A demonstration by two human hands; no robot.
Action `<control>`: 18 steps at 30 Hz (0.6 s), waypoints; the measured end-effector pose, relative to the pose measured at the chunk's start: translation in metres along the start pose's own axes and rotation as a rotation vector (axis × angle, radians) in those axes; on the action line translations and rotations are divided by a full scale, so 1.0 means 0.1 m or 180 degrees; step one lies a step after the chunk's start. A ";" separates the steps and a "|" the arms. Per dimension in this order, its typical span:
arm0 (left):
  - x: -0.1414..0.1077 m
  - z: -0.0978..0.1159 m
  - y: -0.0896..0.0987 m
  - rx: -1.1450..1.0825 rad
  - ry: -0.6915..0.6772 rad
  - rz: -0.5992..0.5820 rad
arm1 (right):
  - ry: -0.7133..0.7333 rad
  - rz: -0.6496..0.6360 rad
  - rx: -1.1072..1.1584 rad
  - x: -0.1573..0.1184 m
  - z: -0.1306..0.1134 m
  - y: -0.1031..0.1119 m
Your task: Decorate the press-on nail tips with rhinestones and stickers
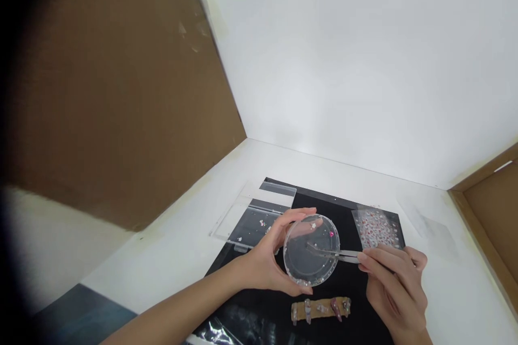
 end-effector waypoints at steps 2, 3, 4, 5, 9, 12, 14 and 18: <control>0.00 0.00 0.00 -0.0002 0.0005 0.0020 | 0.0003 0.0000 0.0012 0.00 0.01 0.00; 0.00 0.00 0.00 -0.0012 -0.0003 0.0025 | 0.0005 0.0003 0.0014 0.00 0.01 0.00; 0.00 -0.01 0.00 -0.0029 0.0008 0.0024 | 0.0017 -0.0004 0.0013 0.00 0.02 0.00; 0.01 -0.01 0.00 -0.0047 0.0011 0.0019 | 0.0036 -0.0003 0.0009 -0.01 0.02 0.00; 0.02 -0.01 0.00 -0.0014 0.0055 -0.0010 | 0.0081 -0.0002 0.0024 -0.03 0.04 0.00; 0.02 -0.01 0.00 0.0025 0.0078 -0.0007 | 0.0027 -0.0048 0.0052 -0.03 0.05 0.00; 0.01 -0.02 0.00 0.0037 0.0054 0.0005 | 0.0009 -0.0052 0.0037 -0.03 0.04 0.00; 0.01 -0.02 0.00 0.0044 -0.0062 0.0036 | 0.0046 -0.0064 0.0007 -0.01 0.00 0.00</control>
Point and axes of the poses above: each hand's wrist, its own x-axis towards the middle knuckle, its own y-axis out of the back of the hand, z = x × y, the point moved 5 cm from there along x, towards the middle knuckle, and after that the axes turned 11 degrees about -z, right-handed, at the moved point
